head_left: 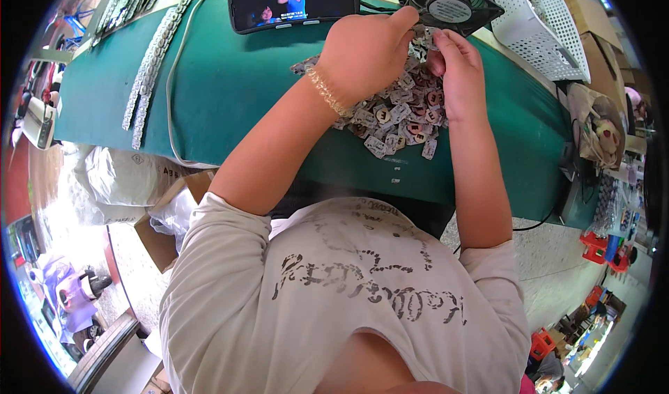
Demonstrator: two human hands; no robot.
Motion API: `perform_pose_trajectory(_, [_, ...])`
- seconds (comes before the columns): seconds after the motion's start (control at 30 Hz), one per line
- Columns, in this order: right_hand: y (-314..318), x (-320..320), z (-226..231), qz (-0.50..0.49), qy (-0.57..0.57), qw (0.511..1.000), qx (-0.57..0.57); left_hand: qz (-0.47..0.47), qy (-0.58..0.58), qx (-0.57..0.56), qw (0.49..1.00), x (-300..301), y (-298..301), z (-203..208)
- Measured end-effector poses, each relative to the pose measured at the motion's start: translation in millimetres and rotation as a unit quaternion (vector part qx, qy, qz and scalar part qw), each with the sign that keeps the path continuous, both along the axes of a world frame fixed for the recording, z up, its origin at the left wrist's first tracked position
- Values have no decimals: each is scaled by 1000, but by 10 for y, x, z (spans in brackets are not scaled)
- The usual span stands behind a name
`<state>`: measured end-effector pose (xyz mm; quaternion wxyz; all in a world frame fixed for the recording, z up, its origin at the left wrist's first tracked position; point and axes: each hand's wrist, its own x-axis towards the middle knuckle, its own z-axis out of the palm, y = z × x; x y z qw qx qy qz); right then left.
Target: Assembling small electronic components and LED strip connectors at a workbench.
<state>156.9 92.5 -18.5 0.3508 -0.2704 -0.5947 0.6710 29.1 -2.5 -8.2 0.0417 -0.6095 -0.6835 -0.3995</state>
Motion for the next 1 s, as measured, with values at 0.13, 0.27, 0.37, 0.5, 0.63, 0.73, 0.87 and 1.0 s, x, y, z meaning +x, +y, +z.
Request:
perform_pose_trajectory(0.13, [-22,-16,-12,-41,24,999,-11,-20,7,14,1000,0,8,-33])
perform_pose_trajectory(0.27, [15,-15,-23,-35,18,999,-5,-13,26,10,1000,32,3,-17])
perform_pose_trajectory(0.37, [-13,-42,2,-45,9,999,-3,-5,19,14,1000,43,14,-26])
perform_pose_trajectory(0.5, [-45,-32,-15,-19,-42,999,24,16,27,-5,999,18,22,-15])
perform_pose_trajectory(0.63, [-143,-40,36,23,13,1000,-1,27,24,12,999,1,25,-11])
perform_pose_trajectory(0.73, [-36,1,40,-21,32,999,-21,18,24,20,999,37,20,7])
perform_pose_trajectory(0.87, [-25,5,73,-72,35,996,-45,1,31,25,999,67,45,-20])
perform_pose_trajectory(1.0, [-4,9,80,-43,35,998,-42,3,36,26,999,87,54,-25])
